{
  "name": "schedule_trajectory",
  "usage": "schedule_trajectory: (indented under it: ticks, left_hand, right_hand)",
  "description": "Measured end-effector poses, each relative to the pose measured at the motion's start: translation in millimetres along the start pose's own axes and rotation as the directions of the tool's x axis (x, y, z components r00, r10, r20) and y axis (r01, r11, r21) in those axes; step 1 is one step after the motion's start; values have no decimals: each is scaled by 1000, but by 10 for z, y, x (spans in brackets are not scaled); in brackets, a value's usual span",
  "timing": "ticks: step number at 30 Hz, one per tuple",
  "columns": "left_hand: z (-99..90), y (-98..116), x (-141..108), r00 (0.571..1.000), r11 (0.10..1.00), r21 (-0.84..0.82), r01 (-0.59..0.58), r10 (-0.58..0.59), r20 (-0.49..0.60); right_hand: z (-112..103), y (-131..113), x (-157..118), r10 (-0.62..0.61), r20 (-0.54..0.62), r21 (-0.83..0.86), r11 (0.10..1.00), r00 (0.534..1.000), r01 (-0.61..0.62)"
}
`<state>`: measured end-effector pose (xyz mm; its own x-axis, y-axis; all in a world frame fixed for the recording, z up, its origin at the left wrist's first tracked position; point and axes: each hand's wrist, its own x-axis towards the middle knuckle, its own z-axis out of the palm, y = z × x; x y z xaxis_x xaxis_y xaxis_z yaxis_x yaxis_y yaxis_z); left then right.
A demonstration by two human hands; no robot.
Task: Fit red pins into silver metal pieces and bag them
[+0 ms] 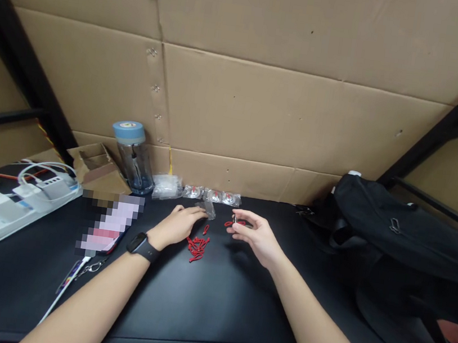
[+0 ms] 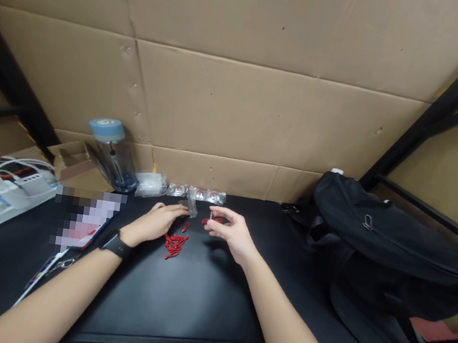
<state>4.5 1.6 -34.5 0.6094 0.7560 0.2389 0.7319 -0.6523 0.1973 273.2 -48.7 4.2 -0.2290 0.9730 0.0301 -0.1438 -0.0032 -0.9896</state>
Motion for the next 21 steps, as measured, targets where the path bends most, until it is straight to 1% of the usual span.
schedule_trajectory:
  ticks: [4,10,14,21]
  left_hand:
    - [25,-1,49,1000,1000,28,9,-9,5]
    - [1,79,90,997,992,121,26,-16,-77]
    - [-10,118,108,994,982,181,46,-27,-105]
    - [63,111,148,977,988,142,52,-21,-211]
  right_hand:
    - [-43,-38,8,-35,-32,-61,998,999,33]
    - [-67,-61,24,-63,-46,-121,991,997,57]
    - [-85,-86,20,-55,-45,-138,989,997,48]
    - [-93,-99,8,-61,-36,-169,984,997,54]
